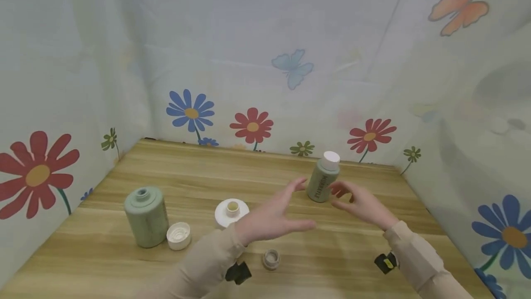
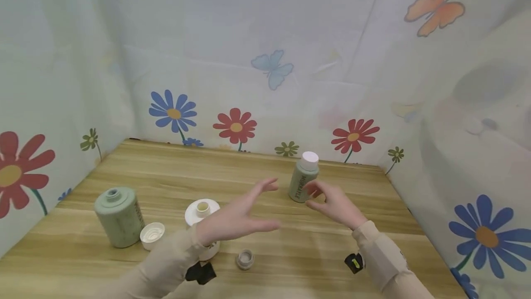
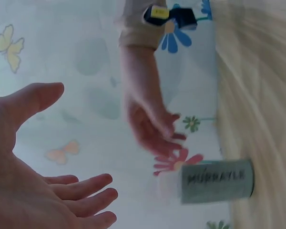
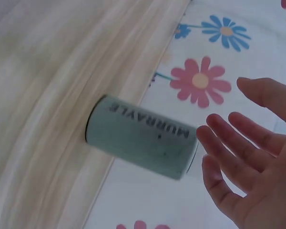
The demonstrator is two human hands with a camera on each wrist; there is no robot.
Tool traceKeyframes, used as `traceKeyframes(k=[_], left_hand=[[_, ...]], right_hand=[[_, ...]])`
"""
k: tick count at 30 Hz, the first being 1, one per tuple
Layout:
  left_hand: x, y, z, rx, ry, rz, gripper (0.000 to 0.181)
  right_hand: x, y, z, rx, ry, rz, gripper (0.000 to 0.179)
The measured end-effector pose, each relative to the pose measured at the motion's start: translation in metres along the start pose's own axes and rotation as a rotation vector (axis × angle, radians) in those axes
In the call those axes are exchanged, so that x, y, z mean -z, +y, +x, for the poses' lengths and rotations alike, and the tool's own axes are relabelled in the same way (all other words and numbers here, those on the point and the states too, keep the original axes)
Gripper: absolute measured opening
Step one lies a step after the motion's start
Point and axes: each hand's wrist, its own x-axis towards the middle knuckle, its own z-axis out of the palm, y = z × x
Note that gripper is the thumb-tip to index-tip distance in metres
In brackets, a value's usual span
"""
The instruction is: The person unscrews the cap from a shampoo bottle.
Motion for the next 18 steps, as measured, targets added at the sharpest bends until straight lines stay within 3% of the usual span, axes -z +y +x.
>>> traceKeyframes(k=[7,11,18], left_hand=[[-0.030,-0.008,0.038,0.123,0.025,-0.095,0.090],[-0.043,-0.014,0.063,0.163,0.039,-0.178,0.089],[-0.061,-0.035,0.096,0.247,0.073,-0.256,0.086]], right_hand=[[0.029,0.017,0.023,-0.095,0.077,-0.068,0.037],[0.043,0.022,0.037,-0.121,0.070,-0.072,0.045],[0.040,0.024,0.056,-0.156,0.055,-0.011,0.052]])
